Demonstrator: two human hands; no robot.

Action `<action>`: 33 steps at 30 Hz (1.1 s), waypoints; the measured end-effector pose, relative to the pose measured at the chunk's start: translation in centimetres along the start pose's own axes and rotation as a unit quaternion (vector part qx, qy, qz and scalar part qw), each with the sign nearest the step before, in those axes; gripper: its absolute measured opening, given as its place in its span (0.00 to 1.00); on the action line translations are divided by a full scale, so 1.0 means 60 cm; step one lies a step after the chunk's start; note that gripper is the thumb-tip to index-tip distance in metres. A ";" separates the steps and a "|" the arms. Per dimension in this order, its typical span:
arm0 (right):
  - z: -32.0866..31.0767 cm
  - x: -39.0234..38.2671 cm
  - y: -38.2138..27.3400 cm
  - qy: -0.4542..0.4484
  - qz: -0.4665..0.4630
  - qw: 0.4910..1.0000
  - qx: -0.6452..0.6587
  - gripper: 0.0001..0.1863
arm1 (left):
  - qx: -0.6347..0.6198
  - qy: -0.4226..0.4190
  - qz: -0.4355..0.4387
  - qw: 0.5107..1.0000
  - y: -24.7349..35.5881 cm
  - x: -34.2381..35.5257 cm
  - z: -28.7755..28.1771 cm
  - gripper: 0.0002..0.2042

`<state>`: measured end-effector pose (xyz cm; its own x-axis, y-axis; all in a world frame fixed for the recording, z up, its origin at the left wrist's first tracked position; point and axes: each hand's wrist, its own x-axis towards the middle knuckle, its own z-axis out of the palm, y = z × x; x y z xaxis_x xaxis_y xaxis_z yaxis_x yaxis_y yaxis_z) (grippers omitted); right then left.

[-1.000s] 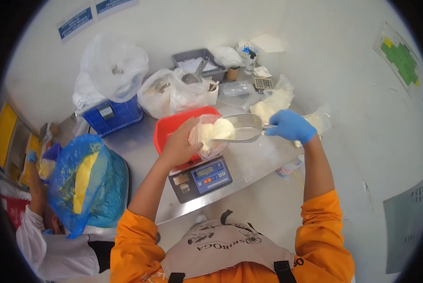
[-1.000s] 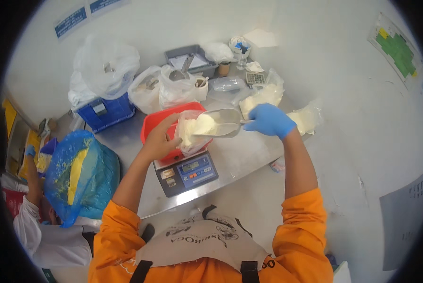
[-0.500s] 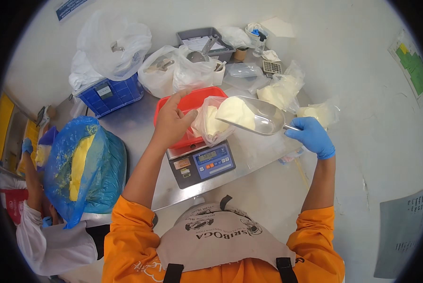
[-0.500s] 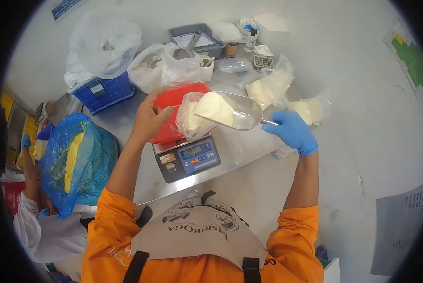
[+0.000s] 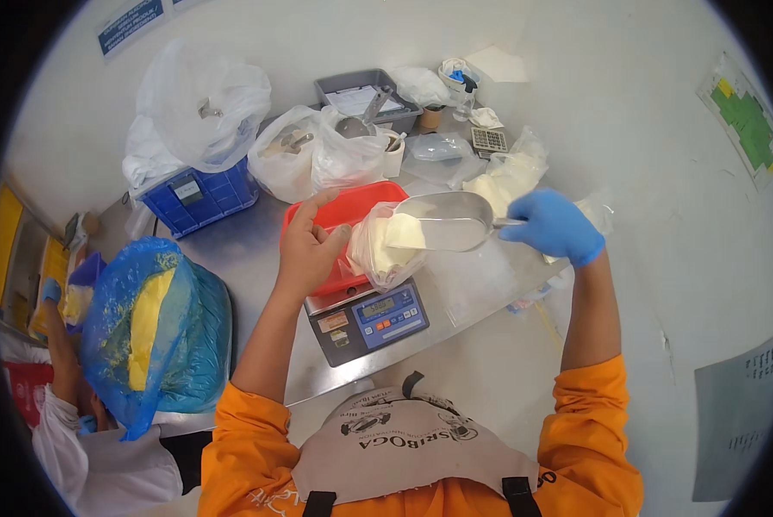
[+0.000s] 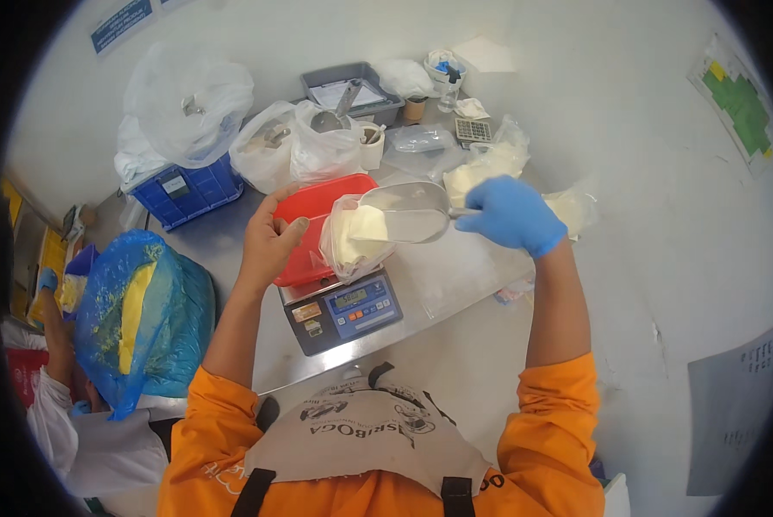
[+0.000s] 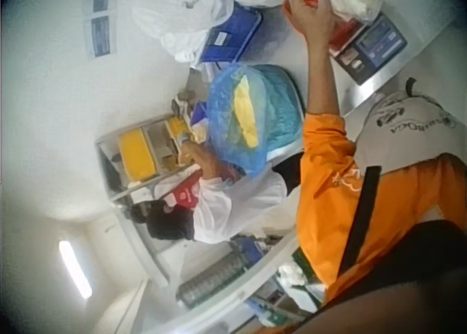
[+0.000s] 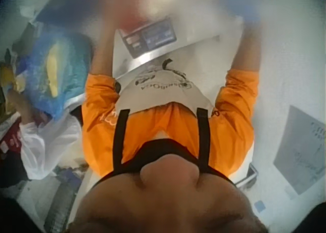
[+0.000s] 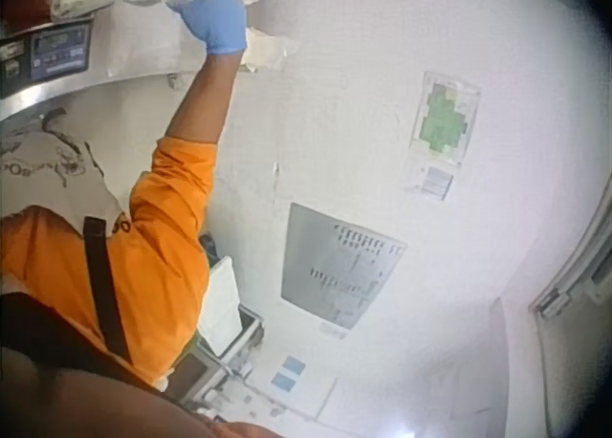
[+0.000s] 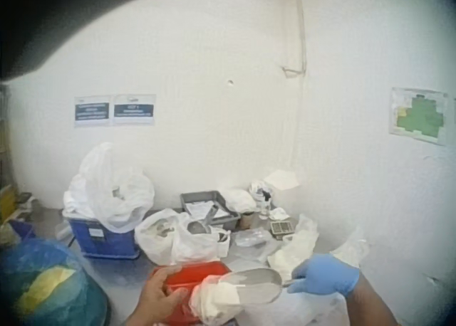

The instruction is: The person scoops white powder from a large green bin into small plastic bags and weighs each bag on a digital scale until reaching a target weight.

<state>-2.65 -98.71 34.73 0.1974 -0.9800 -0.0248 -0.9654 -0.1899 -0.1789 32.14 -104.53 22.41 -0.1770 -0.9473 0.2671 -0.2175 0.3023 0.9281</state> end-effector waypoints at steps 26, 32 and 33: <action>0.078 -0.137 0.018 0.191 0.062 0.967 0.158 0.09 | -0.049 0.031 -0.044 0.997 -0.018 0.004 0.007 0.22; 0.063 -0.107 0.020 0.222 0.007 0.975 0.009 0.10 | -0.063 0.045 -0.032 0.996 -0.004 -0.004 0.011 0.21; 0.065 -0.112 0.026 0.222 0.009 0.975 0.012 0.10 | -0.062 0.047 -0.035 0.996 -0.002 -0.004 0.008 0.21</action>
<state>-4.83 -92.20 30.78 0.0823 -0.9132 0.3991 -0.9626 -0.1766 -0.2055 31.75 -104.26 22.12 -0.0728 -0.9731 0.2186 -0.1049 0.2254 0.9686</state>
